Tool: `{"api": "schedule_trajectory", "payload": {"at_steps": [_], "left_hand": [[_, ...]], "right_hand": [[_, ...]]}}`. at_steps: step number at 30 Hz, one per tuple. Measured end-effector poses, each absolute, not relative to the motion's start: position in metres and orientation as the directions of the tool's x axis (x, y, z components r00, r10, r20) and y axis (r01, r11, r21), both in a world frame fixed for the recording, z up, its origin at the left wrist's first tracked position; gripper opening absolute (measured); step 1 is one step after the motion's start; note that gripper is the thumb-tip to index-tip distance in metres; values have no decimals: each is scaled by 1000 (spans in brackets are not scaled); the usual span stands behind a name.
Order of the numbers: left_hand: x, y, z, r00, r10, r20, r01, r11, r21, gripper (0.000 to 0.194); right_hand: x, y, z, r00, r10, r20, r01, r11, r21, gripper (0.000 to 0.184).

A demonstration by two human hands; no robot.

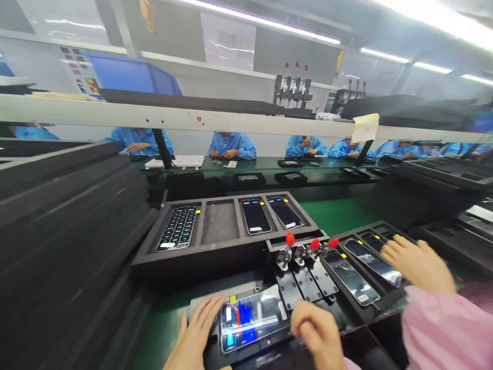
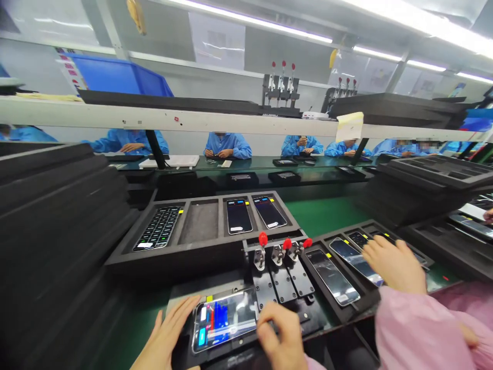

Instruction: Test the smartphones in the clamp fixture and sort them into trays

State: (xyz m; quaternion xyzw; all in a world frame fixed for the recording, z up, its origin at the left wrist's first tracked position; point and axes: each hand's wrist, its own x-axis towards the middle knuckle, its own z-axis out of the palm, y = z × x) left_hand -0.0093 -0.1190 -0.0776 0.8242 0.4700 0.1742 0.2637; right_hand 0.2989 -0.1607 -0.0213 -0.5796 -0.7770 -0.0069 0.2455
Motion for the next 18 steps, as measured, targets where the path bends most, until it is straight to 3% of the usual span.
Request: {"api": "schedule_trajectory", "payload": {"at_steps": [2, 6, 9, 13, 15, 18], "left_hand": [[-34, -125, -86, 458, 886, 73, 639, -385, 666, 97], [-61, -135, -96, 309, 941, 142, 474, -282, 834, 84], [-67, -136, -99, 122, 984, 127, 367, -164, 916, 75], [-70, -134, -102, -3, 993, 119, 260, -114, 959, 71], [-71, -132, -104, -28, 991, 128, 246, -117, 962, 72], [-70, -132, -105, -26, 991, 132, 238, -123, 964, 74]], "right_hand": [[244, -165, -40, -284, 873, 396, 822, 434, -368, 31], [197, -143, -57, -368, 887, 278, 788, 456, -413, 54], [201, -131, -58, -402, 893, 204, 729, 447, -519, 32], [212, -127, -62, -252, 955, 157, 636, 285, -717, 27], [213, -122, -66, -248, 967, 54, 617, 200, -761, 40], [210, -114, -71, -324, 945, -43, 670, 196, -716, 67]]}}
